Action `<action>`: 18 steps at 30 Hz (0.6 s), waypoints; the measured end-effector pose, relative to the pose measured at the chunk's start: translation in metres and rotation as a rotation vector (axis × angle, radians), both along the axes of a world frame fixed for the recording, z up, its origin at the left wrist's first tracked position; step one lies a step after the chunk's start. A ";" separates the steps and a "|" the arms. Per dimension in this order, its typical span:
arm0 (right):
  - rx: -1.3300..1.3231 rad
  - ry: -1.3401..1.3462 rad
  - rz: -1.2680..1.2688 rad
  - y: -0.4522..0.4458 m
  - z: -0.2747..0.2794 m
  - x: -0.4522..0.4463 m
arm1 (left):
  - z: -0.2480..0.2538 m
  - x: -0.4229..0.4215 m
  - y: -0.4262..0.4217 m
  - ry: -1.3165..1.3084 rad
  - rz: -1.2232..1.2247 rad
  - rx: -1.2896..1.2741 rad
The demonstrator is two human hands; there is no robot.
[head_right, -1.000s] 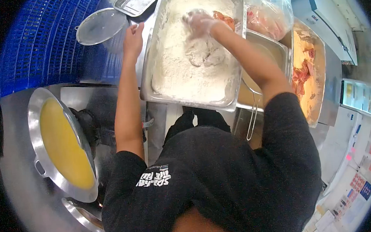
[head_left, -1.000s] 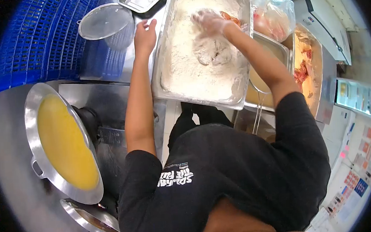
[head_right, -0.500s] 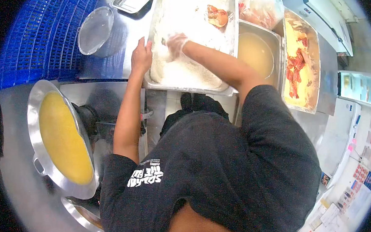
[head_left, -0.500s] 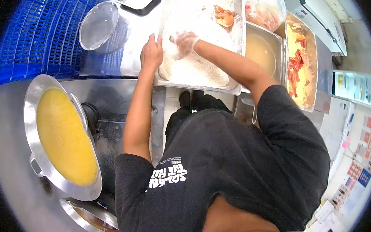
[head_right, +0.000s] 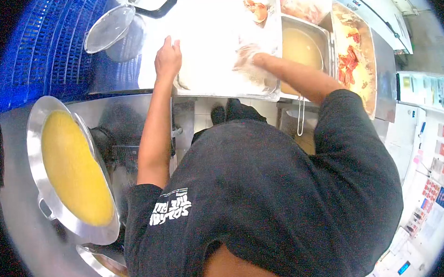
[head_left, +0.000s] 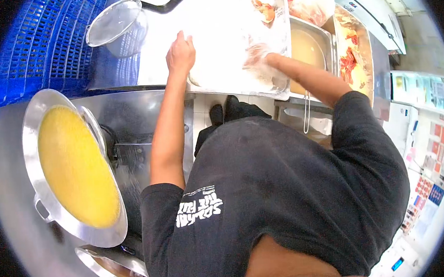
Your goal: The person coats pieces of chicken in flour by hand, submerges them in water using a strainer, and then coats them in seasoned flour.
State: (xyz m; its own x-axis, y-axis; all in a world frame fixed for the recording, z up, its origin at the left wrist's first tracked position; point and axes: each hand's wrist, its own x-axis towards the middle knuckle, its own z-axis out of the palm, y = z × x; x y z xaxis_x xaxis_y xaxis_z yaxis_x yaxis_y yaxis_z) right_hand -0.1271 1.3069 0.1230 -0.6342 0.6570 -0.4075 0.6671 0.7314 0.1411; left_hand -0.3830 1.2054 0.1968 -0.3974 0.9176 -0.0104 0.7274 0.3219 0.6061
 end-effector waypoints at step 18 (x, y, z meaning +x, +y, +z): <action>0.182 0.044 0.287 0.209 0.032 0.008 | 0.002 -0.001 0.000 0.022 0.011 -0.001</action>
State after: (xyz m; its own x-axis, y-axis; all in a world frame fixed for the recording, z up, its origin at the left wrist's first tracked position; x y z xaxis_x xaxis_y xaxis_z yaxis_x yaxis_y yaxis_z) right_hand -0.1195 1.5163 0.1551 -0.8181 0.5084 -0.2686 0.4458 0.8559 0.2622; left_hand -0.3841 1.2051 0.1984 -0.4079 0.9130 -0.0027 0.7368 0.3309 0.5895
